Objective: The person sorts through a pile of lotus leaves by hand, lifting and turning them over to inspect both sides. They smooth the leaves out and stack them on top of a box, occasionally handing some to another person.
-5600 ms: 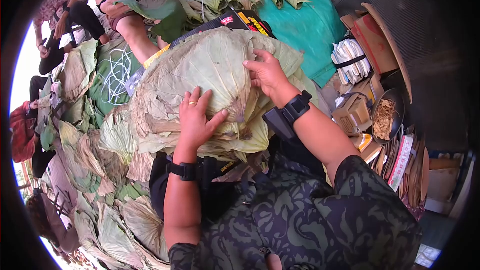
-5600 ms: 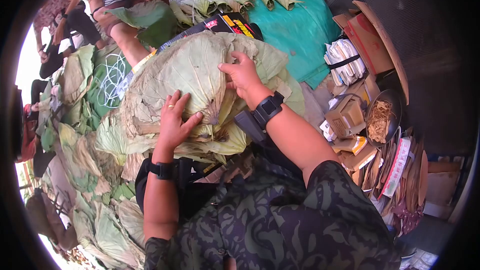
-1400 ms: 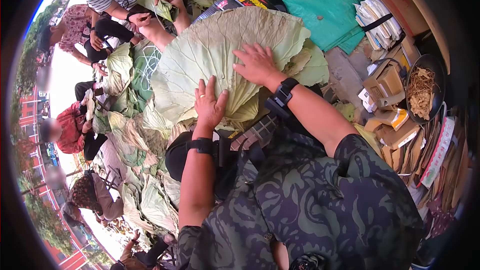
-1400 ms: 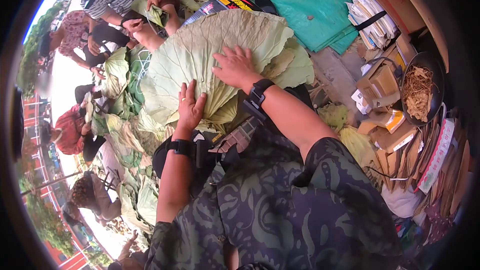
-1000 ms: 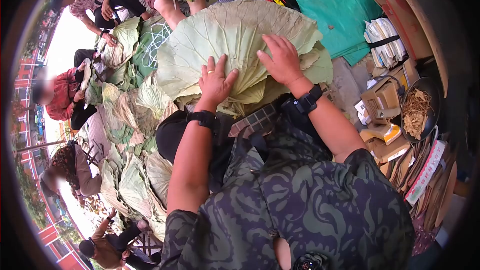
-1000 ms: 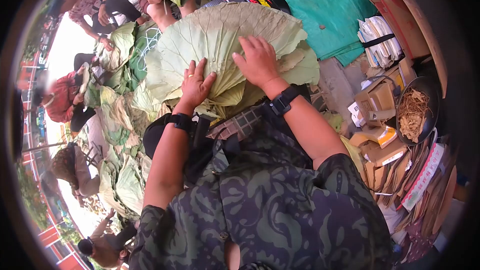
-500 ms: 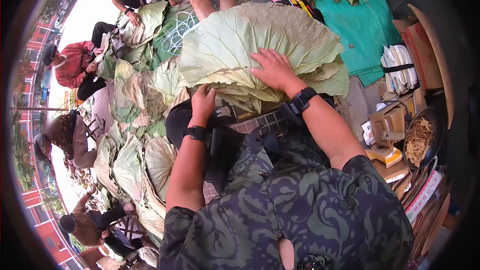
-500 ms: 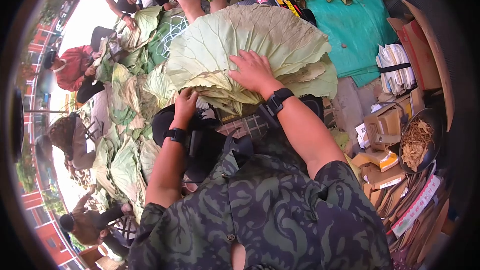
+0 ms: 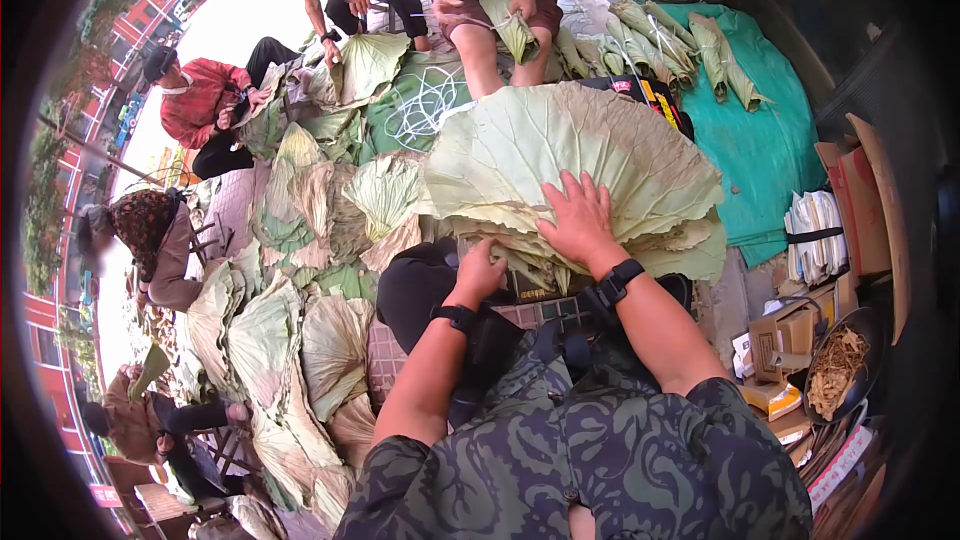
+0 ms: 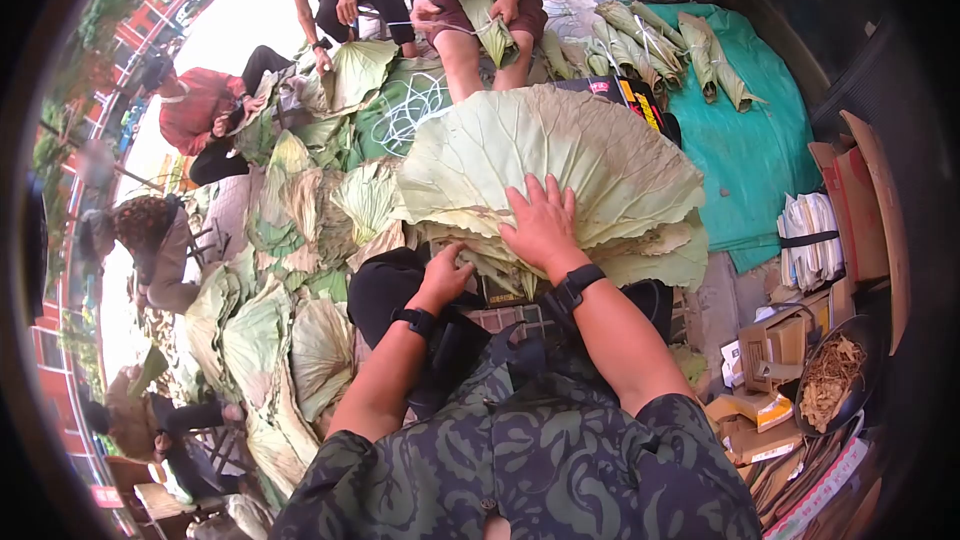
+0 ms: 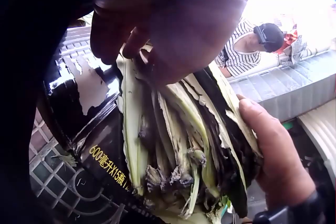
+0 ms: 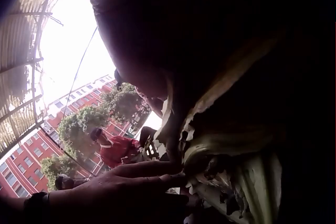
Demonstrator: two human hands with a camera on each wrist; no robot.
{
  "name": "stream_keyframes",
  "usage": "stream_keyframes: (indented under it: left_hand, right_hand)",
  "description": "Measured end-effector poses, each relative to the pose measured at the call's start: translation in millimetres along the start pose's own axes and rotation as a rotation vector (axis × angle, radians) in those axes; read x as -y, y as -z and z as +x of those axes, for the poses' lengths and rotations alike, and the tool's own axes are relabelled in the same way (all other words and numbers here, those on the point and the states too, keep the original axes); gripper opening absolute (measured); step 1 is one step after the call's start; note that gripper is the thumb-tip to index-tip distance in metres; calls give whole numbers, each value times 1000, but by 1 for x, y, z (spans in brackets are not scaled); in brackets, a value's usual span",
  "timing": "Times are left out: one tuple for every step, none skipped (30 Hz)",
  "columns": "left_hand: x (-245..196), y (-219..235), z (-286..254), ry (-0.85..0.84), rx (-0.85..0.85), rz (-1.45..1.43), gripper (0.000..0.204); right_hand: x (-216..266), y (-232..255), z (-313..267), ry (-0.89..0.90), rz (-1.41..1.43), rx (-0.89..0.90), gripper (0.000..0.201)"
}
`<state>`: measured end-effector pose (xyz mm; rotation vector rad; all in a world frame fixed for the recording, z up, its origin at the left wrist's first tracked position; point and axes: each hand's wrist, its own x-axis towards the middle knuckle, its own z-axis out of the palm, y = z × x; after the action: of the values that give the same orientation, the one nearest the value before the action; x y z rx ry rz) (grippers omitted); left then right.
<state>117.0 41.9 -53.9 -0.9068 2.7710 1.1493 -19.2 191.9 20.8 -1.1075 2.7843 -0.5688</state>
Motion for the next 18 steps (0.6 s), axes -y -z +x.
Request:
stream_keyframes:
  left_hand:
    - [-3,2,-3,10,63,17,43]
    - [2,-1,-4,-26,82,43,42]
    - [2,-1,-5,-63,102,69,41]
    - [3,-1,-6,-74,99,72,41]
    - [3,-1,-8,-110,111,146,41]
    - [3,0,-10,-146,123,221,41]
    - [4,0,-9,-152,122,227,41]
    - [6,-1,-9,-132,145,181,41]
    - [7,0,-9,-113,166,139,40]
    - [7,0,-10,-118,155,156,39]
    - [6,0,-12,-127,137,177,38]
    - [11,-3,-11,-105,156,146,36]
    - [9,0,-12,-108,182,154,37]
    - [14,-3,-11,-123,182,153,36]
    - [5,2,-16,-120,169,162,36]
    - [7,2,-15,-116,177,151,36]
    - [10,2,-14,-97,202,141,37]
    - [9,3,-15,-75,208,141,38]
  right_hand:
    - [1,0,0,2,1,-9,54]
    - [0,2,1,-4,-2,15,55]
    - [0,2,3,-11,-7,37,55]
    - [-2,0,2,-6,-13,22,55]
    - [-3,-1,2,-9,-13,13,55]
    - [-3,-1,2,-3,-9,11,55]
    - [-3,-1,1,3,-3,12,55]
    - [-3,0,0,-1,3,4,55]
    - [-2,1,0,0,8,21,57]
    - [-2,2,1,2,14,34,58]
    - [-2,3,2,1,26,11,58]
    - [-2,4,1,-4,25,34,58]
    - [-2,4,1,-8,23,53,58]
    - [-4,2,1,-12,27,51,59]
    - [-2,3,2,-9,34,20,59]
    - [-2,5,1,-8,32,33,58]
    - [-2,6,0,-10,30,53,56]
    - [-2,6,-1,-7,30,44,56]
